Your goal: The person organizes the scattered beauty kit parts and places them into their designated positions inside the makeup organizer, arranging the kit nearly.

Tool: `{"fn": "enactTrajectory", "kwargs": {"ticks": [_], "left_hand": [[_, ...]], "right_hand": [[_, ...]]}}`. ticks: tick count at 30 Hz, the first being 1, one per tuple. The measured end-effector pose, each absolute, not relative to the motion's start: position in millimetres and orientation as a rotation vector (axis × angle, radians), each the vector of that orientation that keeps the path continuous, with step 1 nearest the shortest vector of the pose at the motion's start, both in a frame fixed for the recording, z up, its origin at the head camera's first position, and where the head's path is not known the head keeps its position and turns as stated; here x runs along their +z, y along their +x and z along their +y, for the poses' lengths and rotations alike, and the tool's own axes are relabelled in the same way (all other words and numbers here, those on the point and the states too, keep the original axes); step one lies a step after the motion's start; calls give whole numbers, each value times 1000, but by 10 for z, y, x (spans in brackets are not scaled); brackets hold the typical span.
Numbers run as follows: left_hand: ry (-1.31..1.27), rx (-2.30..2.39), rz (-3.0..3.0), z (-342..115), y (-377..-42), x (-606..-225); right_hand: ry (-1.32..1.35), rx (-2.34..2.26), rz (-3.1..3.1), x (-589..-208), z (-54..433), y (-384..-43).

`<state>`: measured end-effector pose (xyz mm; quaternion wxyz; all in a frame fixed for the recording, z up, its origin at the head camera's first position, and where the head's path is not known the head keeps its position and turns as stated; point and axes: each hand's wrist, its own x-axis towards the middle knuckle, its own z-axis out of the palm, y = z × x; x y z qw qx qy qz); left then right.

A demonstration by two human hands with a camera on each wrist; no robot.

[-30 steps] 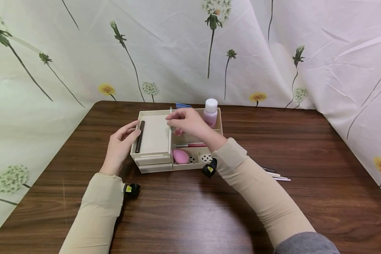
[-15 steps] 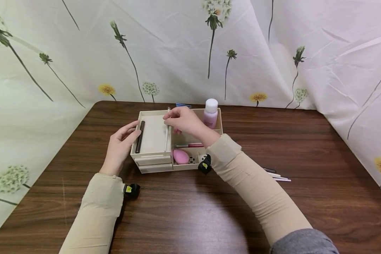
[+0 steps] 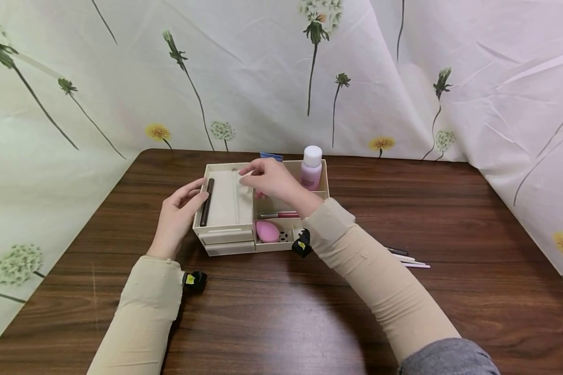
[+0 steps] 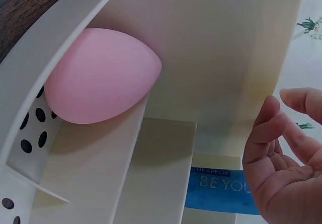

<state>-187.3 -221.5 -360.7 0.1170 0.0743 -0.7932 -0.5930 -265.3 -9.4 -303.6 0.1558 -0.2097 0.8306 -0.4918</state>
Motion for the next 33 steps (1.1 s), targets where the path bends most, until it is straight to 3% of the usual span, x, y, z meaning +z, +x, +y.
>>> {"fn": "enactTrajectory", "kwargs": {"ticks": [33], "left_hand": [[229,-1733,-2334,-2211,-1876,-3615]], "right_hand": [[-588,-1756,2217,-3009,479,-2288]]}}
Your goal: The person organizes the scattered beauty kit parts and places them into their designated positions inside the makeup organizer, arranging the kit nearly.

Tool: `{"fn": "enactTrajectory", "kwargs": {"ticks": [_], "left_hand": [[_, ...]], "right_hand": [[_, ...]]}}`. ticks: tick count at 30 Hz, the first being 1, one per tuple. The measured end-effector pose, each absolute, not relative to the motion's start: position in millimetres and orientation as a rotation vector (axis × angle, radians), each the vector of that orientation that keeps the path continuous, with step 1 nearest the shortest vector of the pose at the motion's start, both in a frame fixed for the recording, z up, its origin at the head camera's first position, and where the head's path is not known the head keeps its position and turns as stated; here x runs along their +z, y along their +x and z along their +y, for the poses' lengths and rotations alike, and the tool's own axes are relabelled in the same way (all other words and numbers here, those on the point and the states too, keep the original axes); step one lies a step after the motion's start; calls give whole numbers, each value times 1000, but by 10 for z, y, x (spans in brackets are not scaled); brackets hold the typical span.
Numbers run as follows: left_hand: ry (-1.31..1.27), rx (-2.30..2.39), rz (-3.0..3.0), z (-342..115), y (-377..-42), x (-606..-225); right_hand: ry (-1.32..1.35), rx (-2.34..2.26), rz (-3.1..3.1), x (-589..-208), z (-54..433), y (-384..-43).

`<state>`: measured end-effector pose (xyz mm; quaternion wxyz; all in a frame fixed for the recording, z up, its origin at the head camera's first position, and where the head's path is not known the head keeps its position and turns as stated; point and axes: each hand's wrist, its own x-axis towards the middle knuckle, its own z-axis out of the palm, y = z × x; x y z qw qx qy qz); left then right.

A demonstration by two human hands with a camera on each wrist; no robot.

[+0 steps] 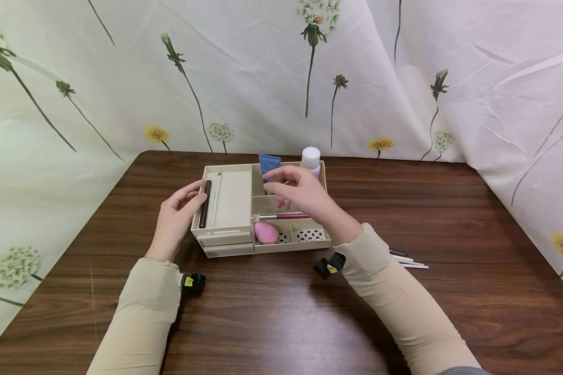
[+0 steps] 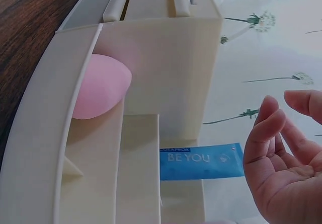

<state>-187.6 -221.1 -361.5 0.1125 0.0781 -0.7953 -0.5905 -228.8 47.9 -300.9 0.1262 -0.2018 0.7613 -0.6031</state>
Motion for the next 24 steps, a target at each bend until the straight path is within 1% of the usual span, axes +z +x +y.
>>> {"fn": "enactTrajectory", "kwargs": {"ticks": [9,24], "left_hand": [[229,-1727,-2338,-2213,-1873,-3616],[234,-1741,-2327,-2200,-1870,-3605]], "right_hand": [[-629,-1827,2210,-3020,662,-2178],[-607,-1907,2200,-3066,945,-2014]]}}
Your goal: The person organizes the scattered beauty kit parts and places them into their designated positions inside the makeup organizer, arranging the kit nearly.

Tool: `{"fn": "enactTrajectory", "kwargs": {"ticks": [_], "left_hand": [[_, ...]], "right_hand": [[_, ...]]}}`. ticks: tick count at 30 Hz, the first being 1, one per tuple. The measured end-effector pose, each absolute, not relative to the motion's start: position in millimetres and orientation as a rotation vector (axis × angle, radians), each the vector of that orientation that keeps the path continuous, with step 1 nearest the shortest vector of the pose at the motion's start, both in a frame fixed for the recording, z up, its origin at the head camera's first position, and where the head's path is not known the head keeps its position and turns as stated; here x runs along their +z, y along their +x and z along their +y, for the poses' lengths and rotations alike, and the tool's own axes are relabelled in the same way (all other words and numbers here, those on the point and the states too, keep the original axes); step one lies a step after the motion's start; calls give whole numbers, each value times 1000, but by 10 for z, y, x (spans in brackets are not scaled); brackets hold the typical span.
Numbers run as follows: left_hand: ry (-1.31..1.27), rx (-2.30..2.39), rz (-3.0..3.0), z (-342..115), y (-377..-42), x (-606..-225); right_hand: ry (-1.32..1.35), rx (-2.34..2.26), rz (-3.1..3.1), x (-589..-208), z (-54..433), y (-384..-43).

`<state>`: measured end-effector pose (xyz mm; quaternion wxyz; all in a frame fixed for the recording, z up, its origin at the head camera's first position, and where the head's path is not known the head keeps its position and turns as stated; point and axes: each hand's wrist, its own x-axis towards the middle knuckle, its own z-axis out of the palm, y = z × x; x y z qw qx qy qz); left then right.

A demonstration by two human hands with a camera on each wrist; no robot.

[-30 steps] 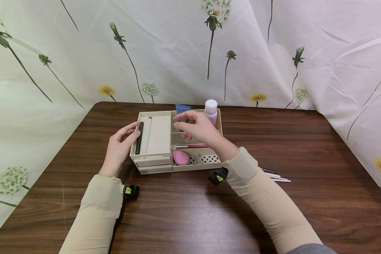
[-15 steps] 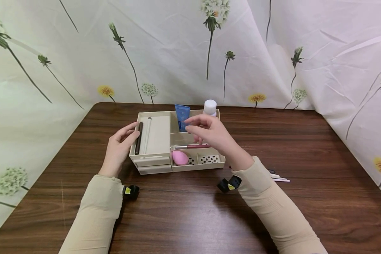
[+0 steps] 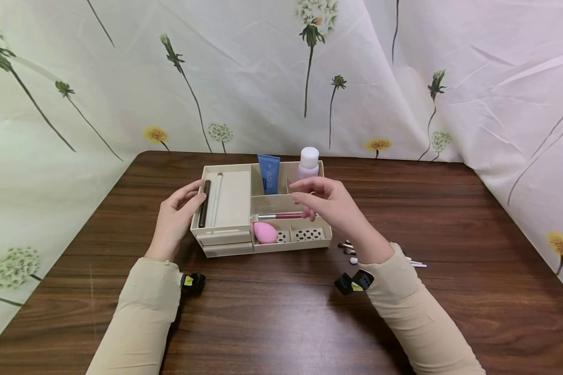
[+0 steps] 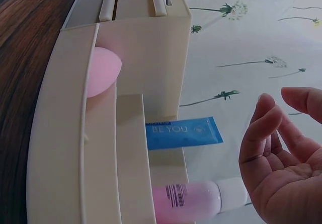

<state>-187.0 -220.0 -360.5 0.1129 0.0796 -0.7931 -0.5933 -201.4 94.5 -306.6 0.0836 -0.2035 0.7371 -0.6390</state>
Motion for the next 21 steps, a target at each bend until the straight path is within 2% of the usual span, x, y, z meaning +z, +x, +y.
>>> {"fn": "enactTrajectory", "kwargs": {"ticks": [10,21], "left_hand": [[211,-1739,-2319,-2196,-1869,-3608],[203,-1747,-2311,-2193,-1871,-3605]], "right_hand": [[-508,-1879,2260,-3086,1209,-1950],[-415,-1696,2419,-3294,1693,-1958]]}}
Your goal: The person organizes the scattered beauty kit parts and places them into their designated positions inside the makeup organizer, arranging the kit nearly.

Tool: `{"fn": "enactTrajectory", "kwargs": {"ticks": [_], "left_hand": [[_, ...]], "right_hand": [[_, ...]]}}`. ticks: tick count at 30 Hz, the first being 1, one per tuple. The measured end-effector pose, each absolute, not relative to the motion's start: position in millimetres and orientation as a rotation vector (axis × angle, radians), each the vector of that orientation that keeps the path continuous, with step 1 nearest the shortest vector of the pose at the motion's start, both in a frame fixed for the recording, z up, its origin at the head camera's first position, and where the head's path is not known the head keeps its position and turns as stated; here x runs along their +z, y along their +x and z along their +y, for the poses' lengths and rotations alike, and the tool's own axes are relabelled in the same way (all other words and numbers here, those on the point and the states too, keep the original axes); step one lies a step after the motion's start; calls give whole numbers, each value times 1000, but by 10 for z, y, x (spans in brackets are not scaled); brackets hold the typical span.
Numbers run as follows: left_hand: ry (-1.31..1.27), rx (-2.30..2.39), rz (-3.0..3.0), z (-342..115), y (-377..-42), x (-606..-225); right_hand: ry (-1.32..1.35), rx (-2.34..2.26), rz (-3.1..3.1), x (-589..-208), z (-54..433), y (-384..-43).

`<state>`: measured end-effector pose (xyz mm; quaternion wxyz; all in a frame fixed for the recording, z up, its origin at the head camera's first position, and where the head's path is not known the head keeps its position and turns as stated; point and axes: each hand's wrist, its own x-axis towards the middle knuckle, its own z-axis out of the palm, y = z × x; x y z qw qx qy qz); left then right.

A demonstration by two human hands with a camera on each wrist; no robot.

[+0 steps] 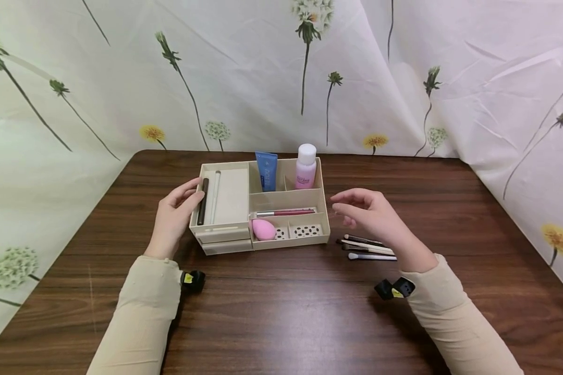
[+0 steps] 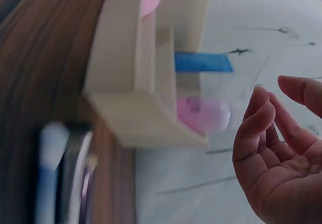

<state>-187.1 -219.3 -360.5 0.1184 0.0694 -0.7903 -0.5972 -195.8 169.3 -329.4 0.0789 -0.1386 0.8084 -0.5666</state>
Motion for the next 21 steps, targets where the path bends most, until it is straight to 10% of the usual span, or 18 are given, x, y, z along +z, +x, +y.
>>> {"fn": "enactTrajectory", "kwargs": {"ticks": [21], "left_hand": [[220,-1765,-2305,-2194,-1913,-3621]], "right_hand": [[-400,-1076,2754,-3639,2339,-1892]]}}
